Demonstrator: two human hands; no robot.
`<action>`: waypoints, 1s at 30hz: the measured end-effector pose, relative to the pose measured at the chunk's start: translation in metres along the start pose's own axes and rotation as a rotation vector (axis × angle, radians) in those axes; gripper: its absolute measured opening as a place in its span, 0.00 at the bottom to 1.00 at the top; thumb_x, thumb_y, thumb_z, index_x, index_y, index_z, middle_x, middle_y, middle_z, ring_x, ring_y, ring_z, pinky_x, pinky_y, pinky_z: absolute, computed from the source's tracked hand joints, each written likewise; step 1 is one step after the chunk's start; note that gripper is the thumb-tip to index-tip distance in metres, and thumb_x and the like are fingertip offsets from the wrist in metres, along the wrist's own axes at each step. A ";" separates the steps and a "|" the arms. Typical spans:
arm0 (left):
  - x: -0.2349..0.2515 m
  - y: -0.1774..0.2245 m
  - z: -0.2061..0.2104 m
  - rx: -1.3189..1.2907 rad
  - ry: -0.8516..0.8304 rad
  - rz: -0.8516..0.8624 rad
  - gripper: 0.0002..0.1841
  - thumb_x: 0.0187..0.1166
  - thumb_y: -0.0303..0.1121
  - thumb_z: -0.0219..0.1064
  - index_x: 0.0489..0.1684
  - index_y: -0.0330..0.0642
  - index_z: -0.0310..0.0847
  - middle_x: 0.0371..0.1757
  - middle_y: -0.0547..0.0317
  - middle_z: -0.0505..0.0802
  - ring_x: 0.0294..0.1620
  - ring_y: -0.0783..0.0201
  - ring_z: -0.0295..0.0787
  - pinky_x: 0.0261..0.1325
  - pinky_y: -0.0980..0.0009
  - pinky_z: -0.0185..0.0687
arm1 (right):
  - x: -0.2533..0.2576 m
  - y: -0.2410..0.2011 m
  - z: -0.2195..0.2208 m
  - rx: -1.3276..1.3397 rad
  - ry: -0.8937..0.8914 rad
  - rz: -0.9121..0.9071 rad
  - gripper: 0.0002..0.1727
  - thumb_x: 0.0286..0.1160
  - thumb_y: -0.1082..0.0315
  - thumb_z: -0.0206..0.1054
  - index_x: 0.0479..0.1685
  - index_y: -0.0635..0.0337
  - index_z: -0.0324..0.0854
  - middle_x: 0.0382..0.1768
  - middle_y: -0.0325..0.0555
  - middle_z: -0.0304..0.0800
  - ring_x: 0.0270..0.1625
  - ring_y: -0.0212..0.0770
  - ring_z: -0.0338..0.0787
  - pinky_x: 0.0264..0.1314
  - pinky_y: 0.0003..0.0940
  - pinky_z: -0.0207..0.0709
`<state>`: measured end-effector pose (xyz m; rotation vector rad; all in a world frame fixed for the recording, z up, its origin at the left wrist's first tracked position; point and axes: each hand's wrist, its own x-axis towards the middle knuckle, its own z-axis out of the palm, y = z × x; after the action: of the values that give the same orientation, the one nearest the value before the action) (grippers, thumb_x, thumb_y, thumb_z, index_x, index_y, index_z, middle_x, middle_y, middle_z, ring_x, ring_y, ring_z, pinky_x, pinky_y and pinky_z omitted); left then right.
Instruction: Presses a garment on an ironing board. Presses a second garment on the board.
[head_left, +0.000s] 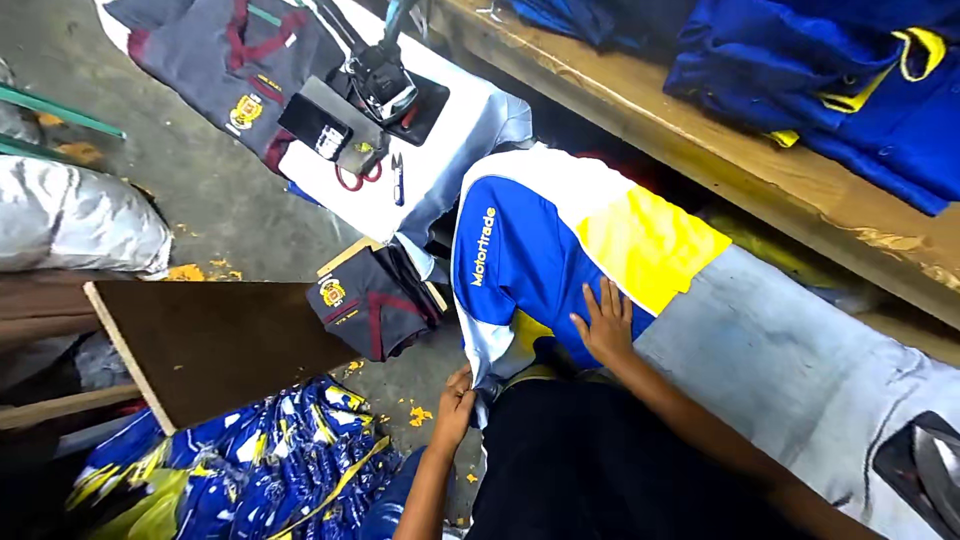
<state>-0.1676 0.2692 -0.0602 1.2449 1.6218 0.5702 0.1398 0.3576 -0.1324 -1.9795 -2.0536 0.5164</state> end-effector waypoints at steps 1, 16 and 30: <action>-0.001 0.013 -0.005 -0.026 -0.048 -0.011 0.18 0.75 0.22 0.49 0.38 0.18 0.87 0.66 0.30 0.88 0.76 0.51 0.81 0.80 0.58 0.72 | -0.010 0.016 0.004 -0.028 0.012 -0.035 0.38 0.87 0.41 0.49 0.86 0.59 0.71 0.87 0.69 0.64 0.89 0.74 0.62 0.86 0.80 0.46; -0.025 0.102 0.002 -0.197 -0.249 0.181 0.15 0.73 0.25 0.52 0.27 0.33 0.88 0.56 0.58 0.93 0.67 0.75 0.83 0.76 0.72 0.75 | 0.015 0.099 -0.106 -0.027 0.135 0.286 0.37 0.90 0.53 0.53 0.94 0.62 0.54 0.92 0.76 0.42 0.93 0.79 0.43 0.84 0.84 0.40; 0.012 0.170 0.089 -0.077 -0.466 0.439 0.15 0.80 0.26 0.53 0.35 0.23 0.85 0.44 0.43 0.92 0.51 0.64 0.88 0.60 0.65 0.82 | 0.039 0.228 -0.124 -0.142 -0.052 0.339 0.34 0.94 0.47 0.46 0.93 0.55 0.60 0.94 0.67 0.48 0.96 0.70 0.43 0.87 0.81 0.33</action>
<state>-0.0106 0.3257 0.0358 1.5513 0.9370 0.5506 0.3966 0.4111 -0.1165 -2.4413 -1.8347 0.5024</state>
